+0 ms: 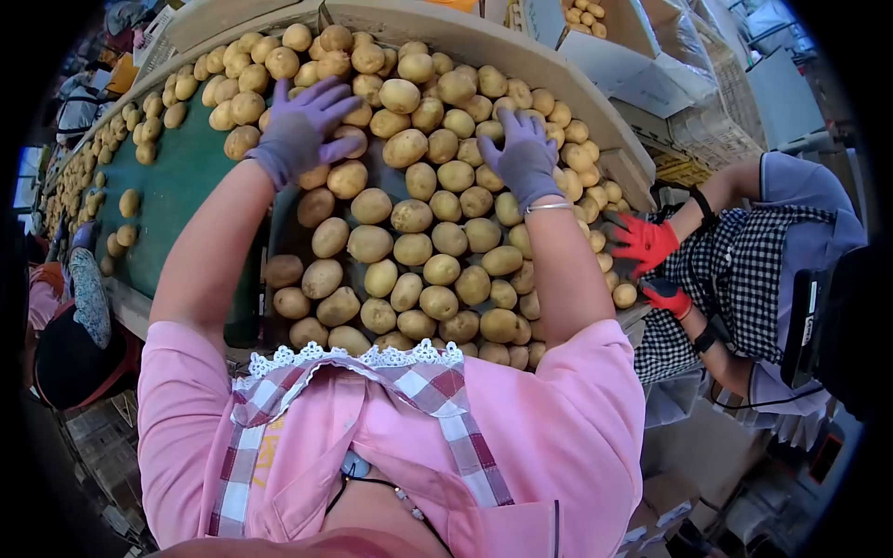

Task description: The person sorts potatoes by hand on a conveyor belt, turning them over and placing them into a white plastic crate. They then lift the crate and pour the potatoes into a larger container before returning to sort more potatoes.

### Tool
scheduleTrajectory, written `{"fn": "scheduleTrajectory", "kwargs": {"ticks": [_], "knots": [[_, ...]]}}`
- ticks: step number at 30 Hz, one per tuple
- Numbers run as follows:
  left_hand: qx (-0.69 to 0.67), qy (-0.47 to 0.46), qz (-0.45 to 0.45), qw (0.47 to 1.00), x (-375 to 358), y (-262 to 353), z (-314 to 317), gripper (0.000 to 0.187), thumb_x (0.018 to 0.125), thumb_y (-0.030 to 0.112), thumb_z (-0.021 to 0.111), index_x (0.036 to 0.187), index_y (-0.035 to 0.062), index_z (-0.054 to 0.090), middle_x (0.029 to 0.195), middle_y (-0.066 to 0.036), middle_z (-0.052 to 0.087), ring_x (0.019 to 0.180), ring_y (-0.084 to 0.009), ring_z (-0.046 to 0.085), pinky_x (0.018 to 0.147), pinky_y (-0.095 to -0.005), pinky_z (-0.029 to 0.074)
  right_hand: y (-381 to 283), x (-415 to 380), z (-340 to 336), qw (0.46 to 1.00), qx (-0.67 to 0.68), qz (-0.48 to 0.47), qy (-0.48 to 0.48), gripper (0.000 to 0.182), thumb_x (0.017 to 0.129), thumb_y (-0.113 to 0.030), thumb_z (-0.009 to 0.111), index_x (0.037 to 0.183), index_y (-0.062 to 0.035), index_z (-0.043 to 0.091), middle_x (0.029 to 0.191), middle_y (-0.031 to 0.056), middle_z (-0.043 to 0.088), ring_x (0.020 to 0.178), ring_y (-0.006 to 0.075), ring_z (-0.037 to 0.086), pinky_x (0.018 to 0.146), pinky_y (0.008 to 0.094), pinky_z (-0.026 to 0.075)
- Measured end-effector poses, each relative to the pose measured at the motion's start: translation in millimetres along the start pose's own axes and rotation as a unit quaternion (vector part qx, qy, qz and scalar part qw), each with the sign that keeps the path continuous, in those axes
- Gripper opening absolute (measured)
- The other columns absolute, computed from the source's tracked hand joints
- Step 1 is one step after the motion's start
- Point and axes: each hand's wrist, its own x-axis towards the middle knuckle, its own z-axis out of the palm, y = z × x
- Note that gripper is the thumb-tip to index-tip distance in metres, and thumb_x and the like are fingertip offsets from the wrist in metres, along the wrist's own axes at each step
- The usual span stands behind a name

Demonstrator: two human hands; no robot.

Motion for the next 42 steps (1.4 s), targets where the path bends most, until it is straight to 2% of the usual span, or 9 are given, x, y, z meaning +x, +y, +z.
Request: {"fn": "scheduleTrajectory", "kwargs": {"ticks": [5, 10, 15, 21, 25, 28, 31, 37, 42], "knots": [[-0.01, 0.045, -0.201, 0.978, -57.0, -106.4, -20.2, 0.026, 0.088, 0.035, 0.06, 0.106, 0.0177, 0.068, 0.133, 0.0, 0.059, 0.127, -0.0227, 0.053, 0.098, -0.0646, 0.036, 31.2, -61.0, -0.5, 0.998, 0.028, -0.061, 0.002, 0.058, 0.088, -0.043, 0.063, 0.135, -0.0101, 0.053, 0.147, 0.0181, 0.045, 0.124, 0.0363, 0.053, 0.098, 0.0499, 0.047], [0.047, -0.272, -0.461, 0.843, -248.5, -211.1, -12.9, 0.043, 0.092, 0.041, 0.058, 0.127, 0.0162, 0.061, 0.156, -0.004, 0.038, 0.139, -0.0397, 0.039, 0.113, -0.0525, 0.033, 10.3, -82.6, -30.1, 0.977, 0.128, -0.172, 0.01, 0.034, 0.088, -0.028, 0.066, 0.114, -0.0078, 0.065, 0.115, 0.0165, 0.065, 0.102, 0.0342, 0.064, 0.085, 0.0447, 0.052], [0.066, -0.052, -0.464, 0.882, -462.5, -303.0, 23.3, 0.053, 0.089, 0.032, 0.067, 0.126, -0.0039, 0.058, 0.138, -0.027, 0.048, 0.127, -0.0412, 0.048, 0.106, -0.0418, 0.04, -53.8, -20.7, -33.5, 0.937, 0.254, -0.24, -0.026, 0.033, 0.084, -0.02, 0.07, 0.114, -0.0065, 0.067, 0.104, 0.0145, 0.07, 0.092, 0.0307, 0.068, 0.076, 0.0407, 0.055], [-0.174, 0.166, -0.356, 0.903, -268.4, -118.1, -65.2, 0.053, 0.09, 0.017, 0.067, 0.137, -0.0014, 0.05, 0.146, -0.024, 0.044, 0.134, -0.0357, 0.045, 0.109, -0.0392, 0.036, -122.8, 11.2, -19.8, 0.945, -0.019, -0.204, -0.256, 0.054, 0.079, -0.049, 0.073, 0.121, -0.0175, 0.063, 0.116, 0.0113, 0.067, 0.105, 0.0311, 0.066, 0.084, 0.043, 0.055], [-0.159, 0.081, -0.179, 0.968, -180.9, -27.0, -100.1, 0.061, 0.085, 0.02, 0.067, 0.141, 0.0072, 0.048, 0.152, -0.021, 0.038, 0.139, -0.0377, 0.04, 0.114, -0.0491, 0.03, -106.0, -39.1, -36.9, 0.899, 0.247, -0.362, -0.017, 0.056, 0.072, -0.045, 0.077, 0.121, -0.0203, 0.065, 0.108, 0.0144, 0.063, 0.092, 0.0317, 0.066, 0.079, 0.0422, 0.054], [-0.134, 0.008, -0.106, 0.985, -136.3, -3.7, -99.3, 0.065, 0.082, 0.024, 0.067, 0.143, 0.0106, 0.048, 0.153, -0.018, 0.038, 0.14, -0.0402, 0.037, 0.115, -0.0569, 0.026, -88.5, -20.4, -104.8, 0.807, 0.067, -0.512, 0.288, 0.049, 0.074, -0.037, 0.076, 0.12, -0.0264, 0.066, 0.12, 0.0106, 0.061, 0.094, 0.027, 0.065, 0.079, 0.0412, 0.054], [-0.118, 0.012, -0.047, 0.992, -100.0, 2.2, -85.5, 0.067, 0.081, 0.025, 0.066, 0.144, 0.0136, 0.046, 0.154, -0.014, 0.039, 0.14, -0.0398, 0.038, 0.113, -0.0617, 0.026, -10.0, 55.8, -131.0, 0.887, -0.021, -0.189, 0.421, 0.049, 0.081, -0.036, 0.071, 0.126, -0.0177, 0.064, 0.127, 0.0122, 0.059, 0.11, 0.0321, 0.059, 0.095, 0.0425, 0.047], [-0.03, 0.086, 0.022, 0.996, 4.8, 6.1, -26.2, 0.062, 0.08, 0.036, 0.069, 0.139, 0.0262, 0.051, 0.151, -0.003, 0.043, 0.137, -0.0329, 0.042, 0.109, -0.0669, 0.028, -65.9, 90.5, -50.7, 0.932, -0.017, -0.277, 0.234, 0.052, 0.086, -0.048, 0.062, 0.126, -0.0142, 0.063, 0.141, 0.0138, 0.054, 0.127, 0.0323, 0.052, 0.108, 0.0454, 0.039], [0.062, 0.004, -0.062, 0.996, 20.7, -14.9, -7.9, 0.035, 0.084, 0.035, 0.065, 0.117, 0.0264, 0.062, 0.145, 0.004, 0.047, 0.137, -0.0301, 0.04, 0.104, -0.0724, 0.026, -111.1, 103.9, -9.3, 0.99, 0.057, -0.115, -0.053, 0.056, 0.085, -0.055, 0.061, 0.123, -0.0154, 0.064, 0.128, 0.0141, 0.062, 0.122, 0.0334, 0.056, 0.103, 0.0462, 0.045]]}}
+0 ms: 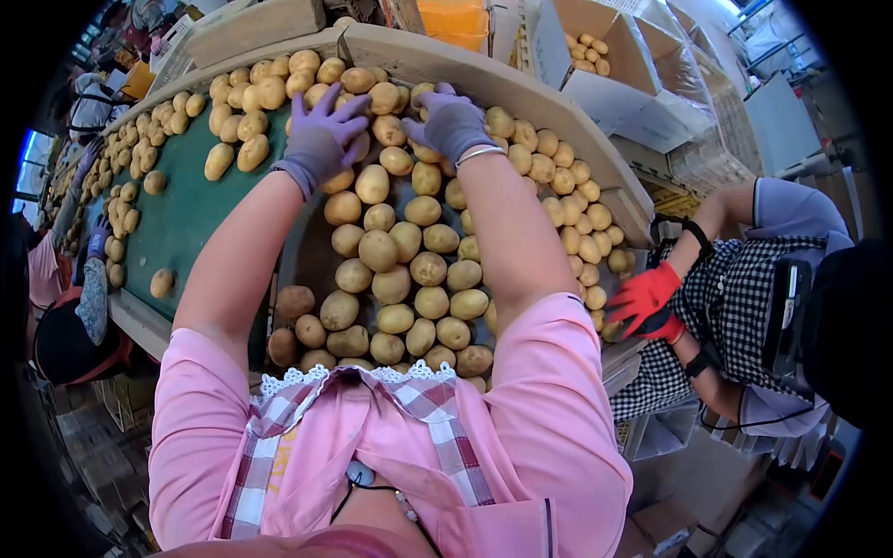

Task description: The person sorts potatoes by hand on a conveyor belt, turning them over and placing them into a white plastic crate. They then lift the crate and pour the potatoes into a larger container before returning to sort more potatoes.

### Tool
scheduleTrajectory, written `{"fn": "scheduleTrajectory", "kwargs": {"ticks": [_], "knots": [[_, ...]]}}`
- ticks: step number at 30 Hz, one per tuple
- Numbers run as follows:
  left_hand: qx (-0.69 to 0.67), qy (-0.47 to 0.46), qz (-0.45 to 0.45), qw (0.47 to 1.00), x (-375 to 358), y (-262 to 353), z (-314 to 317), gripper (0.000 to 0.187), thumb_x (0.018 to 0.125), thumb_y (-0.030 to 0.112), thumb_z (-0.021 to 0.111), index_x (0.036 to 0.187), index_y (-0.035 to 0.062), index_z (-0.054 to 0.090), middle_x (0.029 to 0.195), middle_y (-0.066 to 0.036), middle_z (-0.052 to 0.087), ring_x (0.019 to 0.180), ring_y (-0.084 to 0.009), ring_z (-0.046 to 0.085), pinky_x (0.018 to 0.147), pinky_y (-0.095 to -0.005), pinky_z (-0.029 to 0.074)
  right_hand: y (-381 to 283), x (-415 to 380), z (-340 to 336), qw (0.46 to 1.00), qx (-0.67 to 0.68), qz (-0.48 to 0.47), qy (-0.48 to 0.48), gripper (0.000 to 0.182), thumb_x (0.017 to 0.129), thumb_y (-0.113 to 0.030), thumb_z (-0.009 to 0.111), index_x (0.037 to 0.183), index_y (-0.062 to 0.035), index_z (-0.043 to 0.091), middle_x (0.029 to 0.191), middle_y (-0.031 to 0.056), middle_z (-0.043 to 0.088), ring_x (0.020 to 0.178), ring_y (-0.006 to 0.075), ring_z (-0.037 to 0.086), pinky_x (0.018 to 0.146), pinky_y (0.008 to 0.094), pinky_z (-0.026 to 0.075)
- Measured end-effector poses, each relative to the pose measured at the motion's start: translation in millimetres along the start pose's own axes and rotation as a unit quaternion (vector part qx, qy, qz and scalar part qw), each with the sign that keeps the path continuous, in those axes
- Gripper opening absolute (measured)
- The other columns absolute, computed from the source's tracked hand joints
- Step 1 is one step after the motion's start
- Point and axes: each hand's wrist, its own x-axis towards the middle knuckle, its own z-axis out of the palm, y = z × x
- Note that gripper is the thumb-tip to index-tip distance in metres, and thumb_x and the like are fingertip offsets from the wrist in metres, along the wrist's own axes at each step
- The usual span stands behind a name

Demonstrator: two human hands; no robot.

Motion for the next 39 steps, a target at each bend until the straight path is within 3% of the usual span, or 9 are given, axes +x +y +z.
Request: {"fn": "scheduleTrajectory", "kwargs": {"ticks": [7, 9, 12, 13, 19, 25, 30, 33, 39], "knots": [[0.011, -0.02, -0.178, 0.984, -57.2, -90.0, 9.7, 0.026, 0.085, 0.029, 0.064, 0.11, 0.0218, 0.066, 0.138, 0.0, 0.053, 0.137, -0.0315, 0.04, 0.107, -0.0558, 0.035, 17.4, -123.2, -35.2, 0.937, 0.284, 0.045, -0.198, 0.048, 0.083, -0.043, 0.074, 0.113, -0.0051, 0.069, 0.117, 0.0137, 0.065, 0.107, 0.0248, 0.063, 0.094, 0.0364, 0.049], [-0.018, -0.072, -0.25, 0.965, -95.3, -116.0, -4.9, 0.032, 0.085, 0.031, 0.065, 0.115, 0.0215, 0.064, 0.142, -0.002, 0.05, 0.137, -0.0322, 0.041, 0.105, -0.0533, 0.039, 32.5, -184.0, 1.6, 0.957, 0.225, -0.185, -0.002, 0.053, 0.076, -0.04, 0.078, 0.114, -0.0048, 0.068, 0.121, 0.0155, 0.064, 0.117, 0.0317, 0.058, 0.096, 0.0421, 0.049], [-0.075, -0.031, -0.32, 0.944, -211.1, -225.6, 77.5, 0.044, 0.087, 0.038, 0.064, 0.128, 0.0222, 0.059, 0.153, -0.001, 0.041, 0.14, -0.0352, 0.036, 0.107, -0.0549, 0.037, -0.8, -250.0, -9.9, 0.965, 0.199, -0.169, -0.029, 0.045, 0.071, -0.037, 0.079, 0.106, -0.0104, 0.071, 0.122, 0.0167, 0.063, 0.11, 0.0407, 0.06, 0.096, 0.0472, 0.049], [0.012, -0.143, -0.403, 0.904, -215.3, -190.9, 24.6, 0.047, 0.087, 0.039, 0.065, 0.13, 0.0219, 0.058, 0.153, -0.005, 0.041, 0.139, -0.0352, 0.037, 0.109, -0.0535, 0.036, -10.4, -268.8, 4.5, 0.958, 0.221, -0.18, -0.033, 0.052, 0.072, -0.042, 0.079, 0.113, -0.0119, 0.068, 0.129, 0.0213, 0.058, 0.11, 0.0431, 0.059, 0.095, 0.0497, 0.049], [-0.07, -0.02, -0.344, 0.936, -339.3, -297.9, 93.9, 0.052, 0.091, 0.03, 0.066, 0.133, 0.0019, 0.054, 0.14, -0.024, 0.049, 0.134, -0.0403, 0.042, 0.111, -0.043, 0.037, -101.6, -248.8, 40.4, 0.95, 0.13, -0.281, -0.037, 0.083, 0.069, -0.037, 0.078, 0.143, -0.0187, 0.047, 0.12, 0.0127, 0.056, 0.092, 0.0305, 0.063, 0.071, 0.041, 0.055], [-0.186, 0.099, -0.101, 0.972, -162.6, -62.9, -71.8, 0.058, 0.089, 0.021, 0.064, 0.142, 0.0051, 0.048, 0.148, -0.023, 0.045, 0.137, -0.0382, 0.043, 0.113, -0.0451, 0.029, -183.2, -149.6, 79.0, 0.885, 0.301, -0.353, -0.054, 0.075, 0.076, -0.037, 0.075, 0.143, -0.0181, 0.046, 0.143, 0.0229, 0.047, 0.112, 0.0407, 0.061, 0.093, 0.0467, 0.051], [-0.268, 0.03, 0.058, 0.961, -179.0, 11.0, -120.9, 0.06, 0.082, 0.03, 0.064, 0.134, 0.003, 0.053, 0.143, -0.024, 0.048, 0.13, -0.0434, 0.048, 0.109, -0.0574, 0.032, -44.9, -27.5, 11.6, 0.862, 0.175, -0.337, 0.337, 0.022, 0.081, -0.025, 0.072, 0.098, -0.0104, 0.072, 0.098, 0.0114, 0.072, 0.086, 0.0301, 0.07, 0.079, 0.0383, 0.056], [-0.248, -0.126, 0.091, 0.956, -196.8, 37.5, -101.6, 0.065, 0.079, 0.037, 0.067, 0.137, 0.011, 0.053, 0.146, -0.018, 0.047, 0.131, -0.0417, 0.046, 0.109, -0.0625, 0.031, 65.3, -1.0, -11.6, 0.994, -0.09, 0.05, 0.044, 0.042, 0.092, -0.044, 0.061, 0.114, -0.0092, 0.069, 0.107, 0.0163, 0.071, 0.099, 0.0344, 0.067, 0.089, 0.0424, 0.053], [-0.139, -0.152, -0.012, 0.979, -207.5, 13.1, -67.7, 0.069, 0.078, 0.033, 0.069, 0.142, 0.0182, 0.047, 0.149, -0.011, 0.044, 0.138, -0.0371, 0.04, 0.111, -0.0656, 0.025, 76.5, -30.9, -2.6, 0.985, 0.046, 0.066, -0.154, 0.073, 0.088, -0.06, 0.057, 0.128, -0.0002, 0.06, 0.129, 0.0244, 0.061, 0.121, 0.0351, 0.059, 0.102, 0.0402, 0.045]]}}
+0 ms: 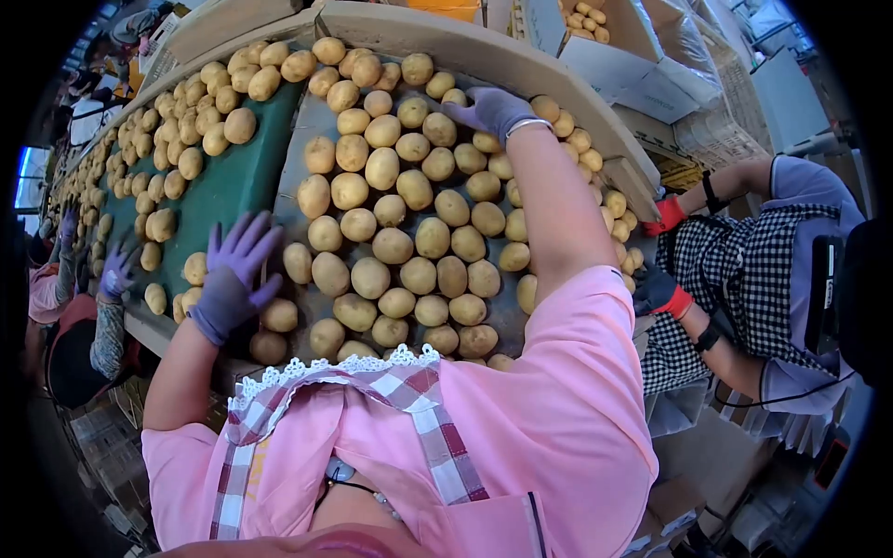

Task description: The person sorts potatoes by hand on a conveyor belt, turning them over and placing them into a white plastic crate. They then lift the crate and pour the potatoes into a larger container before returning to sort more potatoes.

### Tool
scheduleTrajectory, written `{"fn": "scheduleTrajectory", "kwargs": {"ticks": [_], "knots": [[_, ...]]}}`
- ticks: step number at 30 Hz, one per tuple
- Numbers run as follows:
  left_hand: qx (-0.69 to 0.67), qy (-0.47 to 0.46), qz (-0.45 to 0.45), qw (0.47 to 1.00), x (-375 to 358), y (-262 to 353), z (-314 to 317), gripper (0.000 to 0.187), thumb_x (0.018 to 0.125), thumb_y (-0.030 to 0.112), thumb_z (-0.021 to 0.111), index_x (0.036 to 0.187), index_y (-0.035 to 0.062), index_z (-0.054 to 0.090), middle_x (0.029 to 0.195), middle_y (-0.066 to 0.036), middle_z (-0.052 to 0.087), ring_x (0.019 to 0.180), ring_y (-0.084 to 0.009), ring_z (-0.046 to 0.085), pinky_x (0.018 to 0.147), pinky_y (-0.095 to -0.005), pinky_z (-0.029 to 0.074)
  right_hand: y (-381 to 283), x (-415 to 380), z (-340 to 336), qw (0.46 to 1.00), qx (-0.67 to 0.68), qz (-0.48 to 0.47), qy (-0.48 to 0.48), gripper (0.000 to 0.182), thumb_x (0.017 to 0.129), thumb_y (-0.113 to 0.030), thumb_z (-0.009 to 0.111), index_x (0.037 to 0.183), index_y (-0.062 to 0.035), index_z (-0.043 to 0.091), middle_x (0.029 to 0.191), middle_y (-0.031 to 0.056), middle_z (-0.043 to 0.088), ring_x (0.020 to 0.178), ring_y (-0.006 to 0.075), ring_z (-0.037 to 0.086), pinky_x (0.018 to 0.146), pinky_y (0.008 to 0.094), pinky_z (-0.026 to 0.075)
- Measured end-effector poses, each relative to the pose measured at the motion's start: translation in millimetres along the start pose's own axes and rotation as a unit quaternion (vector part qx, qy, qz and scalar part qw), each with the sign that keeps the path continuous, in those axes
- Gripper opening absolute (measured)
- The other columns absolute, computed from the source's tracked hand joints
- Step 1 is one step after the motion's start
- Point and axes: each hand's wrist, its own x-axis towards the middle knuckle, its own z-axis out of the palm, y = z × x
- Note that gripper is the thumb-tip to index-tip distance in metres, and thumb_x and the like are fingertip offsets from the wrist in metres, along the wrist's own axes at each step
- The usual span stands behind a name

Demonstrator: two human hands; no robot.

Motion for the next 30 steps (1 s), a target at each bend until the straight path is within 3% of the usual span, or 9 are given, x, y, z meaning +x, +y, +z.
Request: {"fn": "scheduleTrajectory", "kwargs": {"ticks": [4, 8, 10, 12, 16, 19, 22, 24, 30], "knots": [[0.049, 0.098, -0.122, 0.986, -9.0, -52.7, 4.9, 0.069, 0.08, 0.032, 0.069, 0.143, 0.0173, 0.048, 0.151, -0.011, 0.043, 0.139, -0.0357, 0.039, 0.112, -0.0646, 0.023, 9.5, -38.1, 51.8, 0.971, 0.238, 0.002, 0.007, 0.05, 0.089, -0.04, 0.066, 0.123, -0.0028, 0.061, 0.113, 0.0231, 0.066, 0.108, 0.0361, 0.064, 0.091, 0.0406, 0.051], [-0.054, 0.166, -0.124, 0.977, -2.8, -44.8, 5.2, 0.065, 0.083, 0.032, 0.067, 0.143, 0.0165, 0.048, 0.15, -0.012, 0.045, 0.139, -0.0371, 0.04, 0.112, -0.0625, 0.025, -57.0, -130.2, 56.6, 0.91, 0.169, -0.301, 0.231, 0.041, 0.084, -0.026, 0.069, 0.123, -0.013, 0.062, 0.117, 0.0152, 0.062, 0.096, 0.0326, 0.065, 0.083, 0.0395, 0.054], [-0.076, 0.131, -0.04, 0.988, 4.3, -22.6, -7.2, 0.063, 0.083, 0.031, 0.067, 0.142, 0.0162, 0.049, 0.148, -0.012, 0.047, 0.138, -0.0368, 0.041, 0.112, -0.0602, 0.027, -92.2, -169.5, 32.2, 0.872, -0.047, -0.438, 0.212, 0.04, 0.082, -0.018, 0.075, 0.12, -0.0102, 0.066, 0.122, 0.0124, 0.062, 0.103, 0.0271, 0.065, 0.089, 0.0359, 0.053], [-0.035, 0.053, 0.027, 0.998, 7.2, -10.2, -11.9, 0.059, 0.081, 0.026, 0.066, 0.137, 0.0131, 0.053, 0.143, -0.013, 0.052, 0.134, -0.0362, 0.046, 0.111, -0.0577, 0.032, -96.2, -169.2, -1.9, 0.723, -0.216, -0.537, 0.377, 0.047, 0.078, -0.019, 0.073, 0.123, -0.0164, 0.063, 0.124, 0.0073, 0.059, 0.096, 0.0248, 0.065, 0.077, 0.0335, 0.054], [-0.04, 0.069, 0.01, 0.997, 9.9, -3.8, -7.4, 0.054, 0.081, 0.021, 0.066, 0.133, 0.0133, 0.055, 0.138, -0.011, 0.055, 0.131, -0.034, 0.049, 0.11, -0.0571, 0.034, 5.0, -96.6, -89.5, 0.703, -0.245, -0.245, 0.621, 0.031, 0.079, -0.016, 0.071, 0.11, -0.0117, 0.07, 0.112, 0.0143, 0.066, 0.092, 0.0308, 0.066, 0.074, 0.0376, 0.055], [-0.041, 0.115, -0.018, 0.992, 15.7, -5.3, -5.6, 0.051, 0.081, 0.014, 0.064, 0.132, 0.0146, 0.056, 0.137, -0.01, 0.056, 0.13, -0.0338, 0.049, 0.11, -0.0569, 0.033, -12.1, -87.8, -47.2, 0.827, -0.096, -0.221, 0.509, 0.023, 0.083, -0.019, 0.069, 0.105, -0.0112, 0.072, 0.099, 0.0158, 0.071, 0.086, 0.0337, 0.069, 0.076, 0.0403, 0.056], [-0.042, 0.12, -0.046, 0.991, 17.4, -2.9, -4.0, 0.049, 0.081, 0.007, 0.06, 0.128, 0.0157, 0.058, 0.136, -0.01, 0.057, 0.131, -0.0329, 0.049, 0.112, -0.0567, 0.031, -55.2, -83.3, 31.9, 0.986, -0.084, -0.144, 0.025, 0.041, 0.087, -0.042, 0.064, 0.111, -0.0097, 0.066, 0.103, 0.0136, 0.07, 0.093, 0.0331, 0.069, 0.081, 0.0431, 0.055], [-0.048, 0.116, -0.069, 0.99, 13.9, -9.0, -4.3, 0.048, 0.08, 0.006, 0.06, 0.127, 0.0153, 0.059, 0.135, -0.01, 0.057, 0.132, -0.0326, 0.049, 0.112, -0.0571, 0.031, -86.5, -89.9, 64.6, 0.977, -0.153, -0.136, 0.06, 0.053, 0.088, -0.047, 0.063, 0.122, -0.007, 0.057, 0.121, 0.0167, 0.061, 0.107, 0.0334, 0.065, 0.086, 0.0456, 0.054], [-0.063, 0.218, -0.148, 0.963, 20.3, -58.1, 13.7, 0.044, 0.082, 0.021, 0.063, 0.126, 0.0153, 0.061, 0.138, -0.007, 0.057, 0.133, -0.0321, 0.048, 0.112, -0.0579, 0.028, -94.8, -91.6, 72.4, 0.982, 0.044, -0.164, -0.085, 0.064, 0.078, -0.05, 0.071, 0.124, -0.0093, 0.057, 0.102, 0.0231, 0.069, 0.097, 0.0395, 0.067, 0.085, 0.0433, 0.053]]}}
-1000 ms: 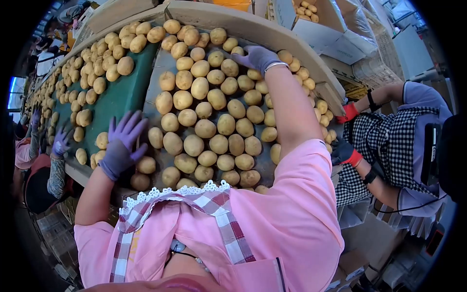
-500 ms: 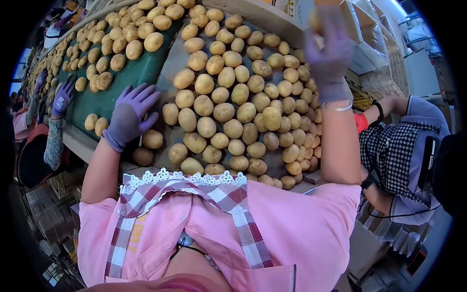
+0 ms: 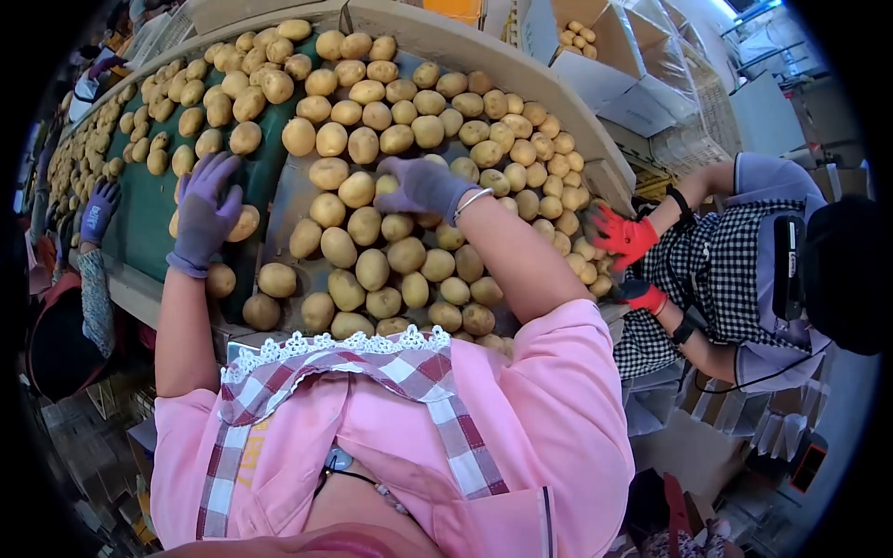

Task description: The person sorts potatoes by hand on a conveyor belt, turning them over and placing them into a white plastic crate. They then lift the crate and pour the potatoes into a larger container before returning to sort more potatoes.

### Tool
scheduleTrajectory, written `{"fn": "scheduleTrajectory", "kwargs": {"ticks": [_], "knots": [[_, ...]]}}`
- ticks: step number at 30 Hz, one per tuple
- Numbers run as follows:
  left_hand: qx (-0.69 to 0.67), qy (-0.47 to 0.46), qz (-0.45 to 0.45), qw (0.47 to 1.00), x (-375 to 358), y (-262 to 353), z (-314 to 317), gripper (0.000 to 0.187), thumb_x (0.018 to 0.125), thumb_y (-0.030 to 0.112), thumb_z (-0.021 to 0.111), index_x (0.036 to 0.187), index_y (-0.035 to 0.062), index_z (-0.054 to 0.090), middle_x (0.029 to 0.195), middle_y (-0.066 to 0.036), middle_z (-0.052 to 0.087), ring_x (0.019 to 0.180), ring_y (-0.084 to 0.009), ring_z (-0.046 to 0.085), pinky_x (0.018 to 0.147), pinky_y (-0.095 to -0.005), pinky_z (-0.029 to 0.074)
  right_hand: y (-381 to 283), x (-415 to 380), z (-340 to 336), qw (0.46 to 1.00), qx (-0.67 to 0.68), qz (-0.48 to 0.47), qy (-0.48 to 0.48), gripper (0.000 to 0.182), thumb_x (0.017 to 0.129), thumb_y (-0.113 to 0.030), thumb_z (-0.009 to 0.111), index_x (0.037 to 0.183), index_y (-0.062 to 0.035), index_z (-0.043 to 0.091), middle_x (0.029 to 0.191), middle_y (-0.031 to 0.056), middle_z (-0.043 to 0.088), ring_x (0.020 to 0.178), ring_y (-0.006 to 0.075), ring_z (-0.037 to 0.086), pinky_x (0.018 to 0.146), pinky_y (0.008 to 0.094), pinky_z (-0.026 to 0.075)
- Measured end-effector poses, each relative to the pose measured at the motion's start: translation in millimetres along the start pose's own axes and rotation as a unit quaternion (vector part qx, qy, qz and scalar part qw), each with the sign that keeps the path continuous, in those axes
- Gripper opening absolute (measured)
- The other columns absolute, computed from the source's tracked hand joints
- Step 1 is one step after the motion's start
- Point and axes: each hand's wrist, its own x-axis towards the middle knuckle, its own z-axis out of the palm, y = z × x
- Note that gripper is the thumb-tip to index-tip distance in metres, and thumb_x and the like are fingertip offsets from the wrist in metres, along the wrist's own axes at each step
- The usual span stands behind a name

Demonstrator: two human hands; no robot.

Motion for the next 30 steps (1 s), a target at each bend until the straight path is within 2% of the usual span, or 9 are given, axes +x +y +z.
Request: {"fn": "scheduleTrajectory", "kwargs": {"ticks": [6, 8, 12, 14, 17, 19, 24, 27, 30], "knots": [[0.029, 0.079, -0.119, 0.989, -8.9, -37.3, -1.1, 0.053, 0.085, 0.028, 0.066, 0.136, 0.0174, 0.056, 0.144, -0.008, 0.052, 0.135, -0.0307, 0.045, 0.109, -0.0595, 0.029, -48.3, -72.9, 20.4, 0.964, -0.12, -0.214, 0.104, 0.041, 0.081, -0.038, 0.073, 0.116, -0.0179, 0.064, 0.104, 0.0147, 0.068, 0.081, 0.0293, 0.069, 0.071, 0.0406, 0.054], [-0.003, 0.102, -0.039, 0.994, -2.8, -3.0, -23.6, 0.054, 0.083, 0.027, 0.067, 0.135, 0.015, 0.056, 0.143, -0.012, 0.053, 0.133, -0.0323, 0.048, 0.109, -0.0574, 0.032, -50.2, -78.1, -35.6, 0.862, -0.23, -0.278, 0.354, 0.027, 0.081, -0.032, 0.072, 0.105, -0.0197, 0.066, 0.095, 0.0052, 0.067, 0.069, 0.0217, 0.064, 0.056, 0.0356, 0.049], [-0.211, -0.099, 0.169, 0.958, 2.0, 60.1, -36.0, 0.057, 0.08, 0.026, 0.069, 0.134, 0.0123, 0.056, 0.139, -0.016, 0.055, 0.129, -0.0334, 0.052, 0.11, -0.0559, 0.033, 74.4, -58.8, -158.7, 0.692, -0.419, -0.07, 0.584, 0.028, 0.085, -0.02, 0.07, 0.111, -0.011, 0.07, 0.099, 0.0079, 0.071, 0.074, 0.0265, 0.067, 0.069, 0.0381, 0.056], [-0.138, -0.236, 0.201, 0.941, -13.7, 58.2, -11.8, 0.057, 0.079, 0.028, 0.069, 0.132, 0.014, 0.056, 0.136, -0.012, 0.057, 0.132, -0.0317, 0.049, 0.113, -0.0553, 0.031, 96.7, -49.9, -148.3, 0.801, -0.213, 0.016, 0.559, 0.025, 0.088, -0.02, 0.068, 0.109, -0.0065, 0.071, 0.092, 0.0122, 0.073, 0.081, 0.0292, 0.069, 0.074, 0.0395, 0.056], [-0.059, -0.215, 0.192, 0.956, -9.8, 64.3, -16.0, 0.056, 0.079, 0.027, 0.068, 0.133, 0.0139, 0.057, 0.134, -0.01, 0.058, 0.136, -0.034, 0.045, 0.115, -0.0551, 0.027, 103.4, -29.8, -74.6, 0.971, 0.0, 0.0, 0.238, 0.039, 0.087, -0.035, 0.069, 0.115, -0.0073, 0.069, 0.099, 0.0198, 0.072, 0.093, 0.0331, 0.07, 0.087, 0.039, 0.054], [-0.039, -0.18, 0.171, 0.968, -1.1, 55.4, -16.7, 0.057, 0.08, 0.027, 0.068, 0.134, 0.014, 0.057, 0.135, -0.009, 0.058, 0.137, -0.0338, 0.043, 0.116, -0.0569, 0.025, 83.4, -13.9, -29.4, 0.977, -0.085, 0.156, 0.121, 0.062, 0.079, -0.045, 0.075, 0.129, -0.0099, 0.061, 0.113, 0.0214, 0.069, 0.101, 0.0329, 0.068, 0.09, 0.0369, 0.053], [0.087, -0.061, 0.035, 0.994, 6.1, -13.3, -16.1, 0.051, 0.084, 0.023, 0.066, 0.134, 0.0138, 0.058, 0.142, -0.009, 0.054, 0.138, -0.0349, 0.041, 0.116, -0.0514, 0.025, 39.0, -46.6, -38.3, 0.948, 0.283, 0.126, -0.074, 0.064, 0.078, -0.046, 0.075, 0.124, -0.0042, 0.059, 0.108, 0.0143, 0.068, 0.098, 0.0226, 0.065, 0.087, 0.0354, 0.052], [-0.039, 0.029, -0.107, 0.993, -3.1, -55.4, 0.5, 0.05, 0.085, 0.026, 0.068, 0.133, 0.0144, 0.058, 0.14, -0.013, 0.055, 0.131, -0.034, 0.049, 0.112, -0.0538, 0.029, -10.3, -78.2, -6.2, 0.992, -0.071, -0.073, 0.07, 0.053, 0.078, -0.037, 0.073, 0.12, -0.0104, 0.058, 0.108, 0.0178, 0.062, 0.089, 0.0361, 0.065, 0.076, 0.0448, 0.052], [-0.179, 0.114, -0.109, 0.971, -11.7, -88.7, 11.2, 0.053, 0.086, 0.026, 0.068, 0.134, 0.0101, 0.057, 0.139, -0.016, 0.055, 0.127, -0.0328, 0.053, 0.109, -0.0492, 0.033, -30.1, -109.3, 13.5, 0.947, -0.125, -0.292, 0.049, 0.045, 0.074, -0.03, 0.073, 0.117, -0.0176, 0.062, 0.102, 0.0076, 0.063, 0.08, 0.0246, 0.066, 0.065, 0.0411, 0.054]]}}
